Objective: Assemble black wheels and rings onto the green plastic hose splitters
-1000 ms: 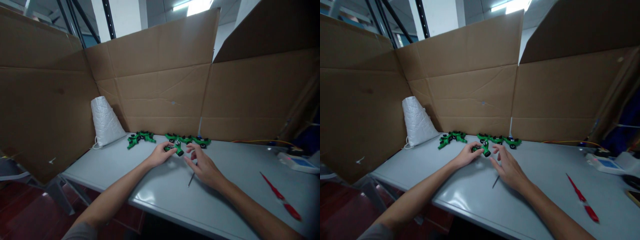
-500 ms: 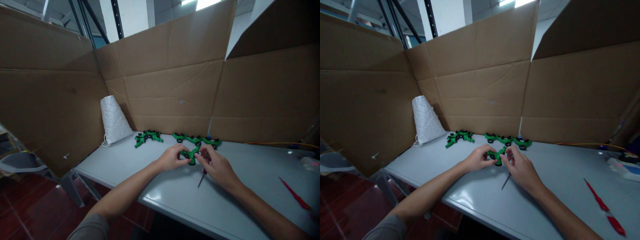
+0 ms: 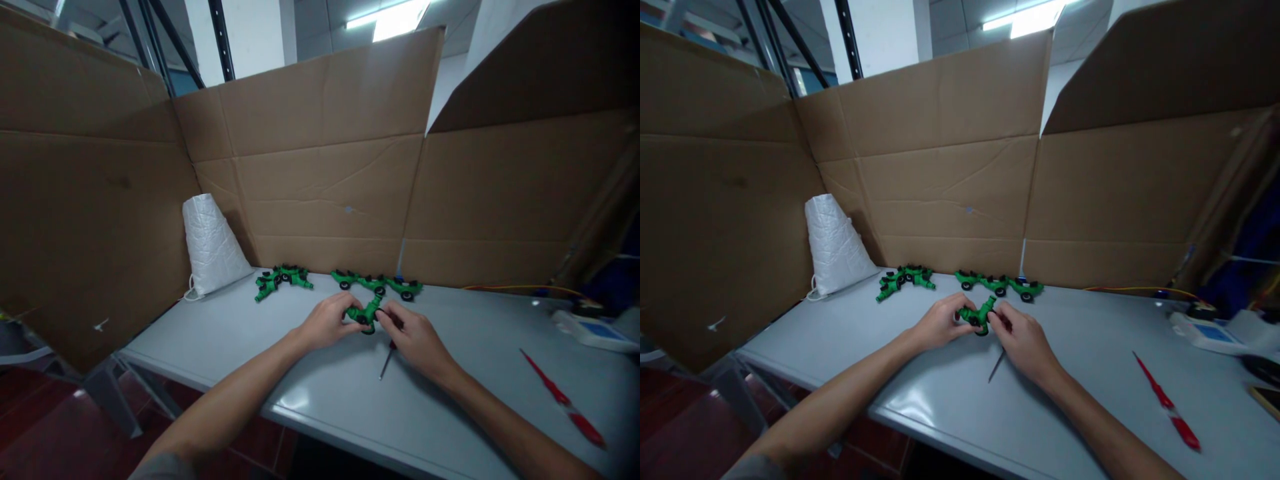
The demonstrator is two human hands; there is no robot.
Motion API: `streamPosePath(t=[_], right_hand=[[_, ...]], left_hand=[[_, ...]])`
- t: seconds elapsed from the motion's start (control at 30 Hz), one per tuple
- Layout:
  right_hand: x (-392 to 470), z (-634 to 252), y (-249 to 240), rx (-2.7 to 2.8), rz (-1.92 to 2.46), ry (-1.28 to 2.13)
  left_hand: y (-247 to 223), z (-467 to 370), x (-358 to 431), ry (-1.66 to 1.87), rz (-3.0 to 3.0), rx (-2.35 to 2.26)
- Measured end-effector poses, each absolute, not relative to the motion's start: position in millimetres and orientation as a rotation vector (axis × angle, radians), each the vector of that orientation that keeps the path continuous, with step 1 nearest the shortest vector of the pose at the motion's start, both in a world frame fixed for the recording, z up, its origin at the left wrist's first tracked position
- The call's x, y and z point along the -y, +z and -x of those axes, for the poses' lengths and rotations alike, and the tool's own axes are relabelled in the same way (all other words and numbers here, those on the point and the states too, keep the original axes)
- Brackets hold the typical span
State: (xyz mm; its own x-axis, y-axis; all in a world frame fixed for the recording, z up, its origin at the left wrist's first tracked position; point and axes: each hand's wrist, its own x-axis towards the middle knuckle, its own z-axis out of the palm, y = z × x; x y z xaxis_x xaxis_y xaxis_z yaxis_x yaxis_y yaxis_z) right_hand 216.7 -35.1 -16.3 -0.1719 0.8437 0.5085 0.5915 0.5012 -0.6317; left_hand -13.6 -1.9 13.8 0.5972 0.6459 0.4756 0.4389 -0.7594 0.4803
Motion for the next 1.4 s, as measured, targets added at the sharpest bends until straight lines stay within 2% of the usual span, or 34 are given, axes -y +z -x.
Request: streamPosePath(t=[0.4, 0.73, 0.87, 1.17, 1.4], right_hand=[[36, -216, -9, 1.846, 1.143, 0.456], [34, -215, -8, 1.884, 1.15, 0.373], [32, -219, -10, 1.896, 1.158, 0.301], [19, -236, -21, 1.938, 1.577, 0.21], [22, -231, -20, 2.017, 1.621, 0.348]], left_hand=[[7, 5, 3, 0.93, -1.965, -0.869], [8, 7, 3, 1.018, -2.044, -0.88], [-1, 7, -6, 1.066, -1.873, -0.837], [-13, 11, -29, 1.018, -1.547, -0.808], [-8, 13, -24, 1.093, -1.619, -0.812]])
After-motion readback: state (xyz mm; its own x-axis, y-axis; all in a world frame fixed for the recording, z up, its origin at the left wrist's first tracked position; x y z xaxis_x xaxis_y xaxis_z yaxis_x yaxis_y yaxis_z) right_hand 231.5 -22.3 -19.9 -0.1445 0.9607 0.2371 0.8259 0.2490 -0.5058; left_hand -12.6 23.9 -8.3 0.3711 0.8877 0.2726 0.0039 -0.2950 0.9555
